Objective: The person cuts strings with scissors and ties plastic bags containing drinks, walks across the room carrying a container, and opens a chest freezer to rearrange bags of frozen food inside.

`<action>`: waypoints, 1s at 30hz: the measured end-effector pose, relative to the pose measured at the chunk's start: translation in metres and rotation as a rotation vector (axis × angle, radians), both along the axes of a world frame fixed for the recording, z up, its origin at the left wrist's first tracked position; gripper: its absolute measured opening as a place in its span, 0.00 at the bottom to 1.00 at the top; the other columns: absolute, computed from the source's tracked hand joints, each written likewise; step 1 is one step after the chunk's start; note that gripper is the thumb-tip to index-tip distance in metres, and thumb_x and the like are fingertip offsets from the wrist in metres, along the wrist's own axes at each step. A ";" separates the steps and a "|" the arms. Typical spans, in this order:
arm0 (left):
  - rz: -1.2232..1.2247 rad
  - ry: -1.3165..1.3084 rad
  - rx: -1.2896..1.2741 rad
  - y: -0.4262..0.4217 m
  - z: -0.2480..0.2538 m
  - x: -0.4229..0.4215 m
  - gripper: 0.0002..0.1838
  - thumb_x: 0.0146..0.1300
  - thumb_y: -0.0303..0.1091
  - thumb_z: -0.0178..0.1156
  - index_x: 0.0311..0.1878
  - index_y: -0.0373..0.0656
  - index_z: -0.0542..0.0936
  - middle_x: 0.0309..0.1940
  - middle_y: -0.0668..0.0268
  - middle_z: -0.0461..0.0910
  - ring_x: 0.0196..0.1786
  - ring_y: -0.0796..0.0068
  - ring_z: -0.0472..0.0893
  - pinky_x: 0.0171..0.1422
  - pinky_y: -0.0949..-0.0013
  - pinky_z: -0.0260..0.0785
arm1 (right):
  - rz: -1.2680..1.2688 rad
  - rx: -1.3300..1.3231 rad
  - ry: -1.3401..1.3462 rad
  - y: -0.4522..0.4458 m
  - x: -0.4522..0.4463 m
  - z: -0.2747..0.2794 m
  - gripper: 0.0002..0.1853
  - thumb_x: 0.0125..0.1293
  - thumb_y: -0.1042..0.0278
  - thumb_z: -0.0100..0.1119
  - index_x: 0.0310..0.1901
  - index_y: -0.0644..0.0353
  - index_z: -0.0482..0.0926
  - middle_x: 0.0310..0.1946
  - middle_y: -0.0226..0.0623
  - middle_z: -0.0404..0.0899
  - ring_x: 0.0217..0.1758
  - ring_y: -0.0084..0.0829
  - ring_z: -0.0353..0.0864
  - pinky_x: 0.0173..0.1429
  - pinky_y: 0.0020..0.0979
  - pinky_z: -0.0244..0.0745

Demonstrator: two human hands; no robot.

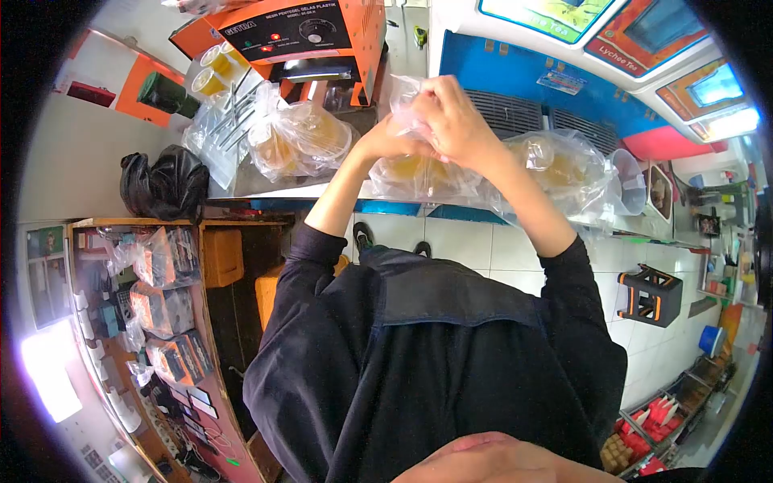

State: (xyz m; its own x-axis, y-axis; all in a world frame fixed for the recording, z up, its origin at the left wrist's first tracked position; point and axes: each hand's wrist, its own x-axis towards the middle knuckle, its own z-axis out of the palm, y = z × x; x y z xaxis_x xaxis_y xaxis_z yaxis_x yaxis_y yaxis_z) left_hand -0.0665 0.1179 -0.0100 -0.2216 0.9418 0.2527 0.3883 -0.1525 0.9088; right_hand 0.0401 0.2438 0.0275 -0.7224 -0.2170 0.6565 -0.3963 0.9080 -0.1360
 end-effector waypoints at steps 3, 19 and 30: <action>-0.141 0.140 0.124 0.002 0.013 0.005 0.19 0.45 0.32 0.71 0.41 0.39 0.77 0.37 0.65 0.78 0.42 0.73 0.76 0.47 0.67 0.68 | -0.209 0.059 -0.089 -0.010 0.001 0.022 0.19 0.53 0.63 0.60 0.45 0.59 0.67 0.43 0.43 0.64 0.42 0.47 0.72 0.44 0.39 0.70; -0.191 -0.151 -0.060 0.010 0.005 -0.004 0.15 0.54 0.33 0.63 0.45 0.40 0.76 0.40 0.66 0.78 0.45 0.75 0.75 0.54 0.69 0.66 | 0.196 -0.894 -0.924 0.034 -0.037 0.057 0.07 0.49 0.76 0.51 0.32 0.58 0.73 0.26 0.28 0.71 0.24 0.19 0.67 0.29 0.24 0.66; -0.426 -0.590 -0.131 0.011 -0.002 -0.011 0.27 0.51 0.40 0.64 0.52 0.36 0.72 0.45 0.60 0.77 0.51 0.72 0.74 0.54 0.68 0.67 | 0.376 0.905 -0.764 0.015 -0.014 0.090 0.29 0.46 0.64 0.62 0.55 0.52 0.70 0.45 0.44 0.74 0.47 0.43 0.76 0.35 0.36 0.76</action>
State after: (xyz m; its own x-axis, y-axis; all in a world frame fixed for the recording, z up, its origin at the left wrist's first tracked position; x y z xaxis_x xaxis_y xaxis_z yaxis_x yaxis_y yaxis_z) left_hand -0.0777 0.1285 -0.0124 0.1053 0.9909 0.0841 -0.2393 -0.0568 0.9693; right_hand 0.0259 0.2583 0.1175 -0.6485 -0.6487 -0.3983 -0.7470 0.6430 0.1691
